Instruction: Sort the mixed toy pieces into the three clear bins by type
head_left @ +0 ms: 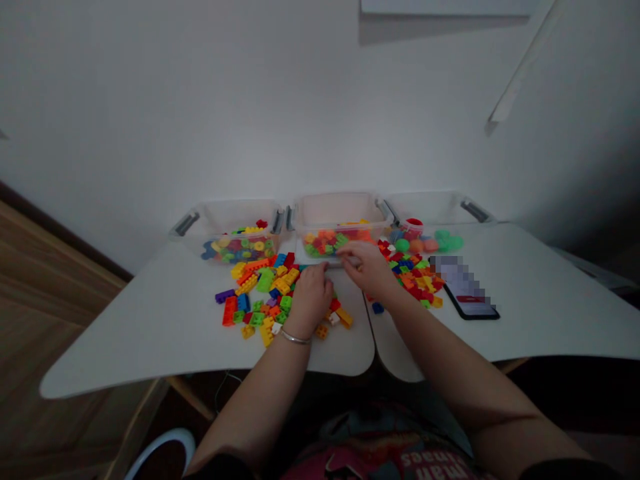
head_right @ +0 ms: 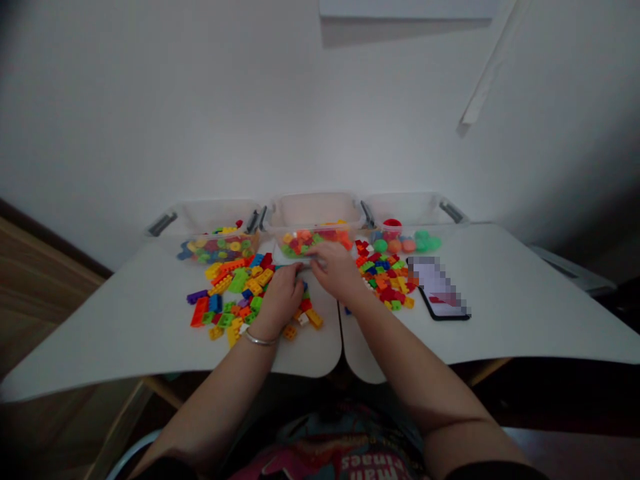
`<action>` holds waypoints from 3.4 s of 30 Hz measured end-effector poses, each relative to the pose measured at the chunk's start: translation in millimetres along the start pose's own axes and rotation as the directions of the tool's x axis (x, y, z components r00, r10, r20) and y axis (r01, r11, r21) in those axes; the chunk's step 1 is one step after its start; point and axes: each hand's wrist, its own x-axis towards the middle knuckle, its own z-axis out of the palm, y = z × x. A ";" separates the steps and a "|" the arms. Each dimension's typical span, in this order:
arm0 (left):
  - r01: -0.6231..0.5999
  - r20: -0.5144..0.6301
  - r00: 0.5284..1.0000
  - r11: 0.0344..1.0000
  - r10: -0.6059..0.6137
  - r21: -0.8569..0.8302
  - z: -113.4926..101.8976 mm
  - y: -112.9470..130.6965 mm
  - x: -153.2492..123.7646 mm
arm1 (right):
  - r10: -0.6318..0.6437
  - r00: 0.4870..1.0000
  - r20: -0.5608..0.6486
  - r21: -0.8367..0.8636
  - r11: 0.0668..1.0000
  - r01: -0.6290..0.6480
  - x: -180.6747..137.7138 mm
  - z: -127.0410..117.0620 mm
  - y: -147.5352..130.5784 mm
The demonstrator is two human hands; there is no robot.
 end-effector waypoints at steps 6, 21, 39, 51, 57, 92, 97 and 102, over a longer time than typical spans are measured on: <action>0.073 -0.038 0.996 0.987 -0.079 -0.146 1.5 -3.8 -0.5 | 0.009 0.964 0.266 0.040 0.999 -0.020 -35.3 34.4 5.8; 0.027 -0.022 0.999 0.996 -0.029 -0.088 1.6 -3.1 -0.1 | 0.075 0.951 0.300 -0.300 0.954 0.020 -40.8 30.5 -6.1; -0.045 0.044 0.998 0.998 0.043 0.047 -2.4 1.1 -0.3 | 0.132 0.960 0.249 -0.347 0.937 -0.039 -46.8 31.6 11.9; -0.076 0.058 0.996 0.993 0.071 0.088 -0.1 -1.7 -0.1 | 0.084 0.994 0.073 -0.112 0.991 -0.075 -46.0 33.5 15.7; -0.072 0.019 0.997 0.996 0.071 0.043 -0.9 -1.1 0.6 | 0.002 0.997 -0.076 0.046 0.999 0.001 -37.8 24.7 16.1; -0.136 -0.252 0.962 0.984 0.103 -0.117 -6.5 -3.3 2.5 | 0.044 0.893 -0.448 0.091 0.996 -0.004 40.8 -52.9 25.9; -0.108 -0.229 0.970 0.988 0.081 -0.107 -4.6 -4.7 3.9 | 0.118 0.897 -0.426 0.113 0.991 -0.077 84.6 -54.0 56.0; -0.110 -0.198 0.976 0.990 0.090 -0.093 -2.3 -6.2 4.5 | 0.236 0.953 -0.189 0.016 0.971 -0.237 104.9 -41.6 69.2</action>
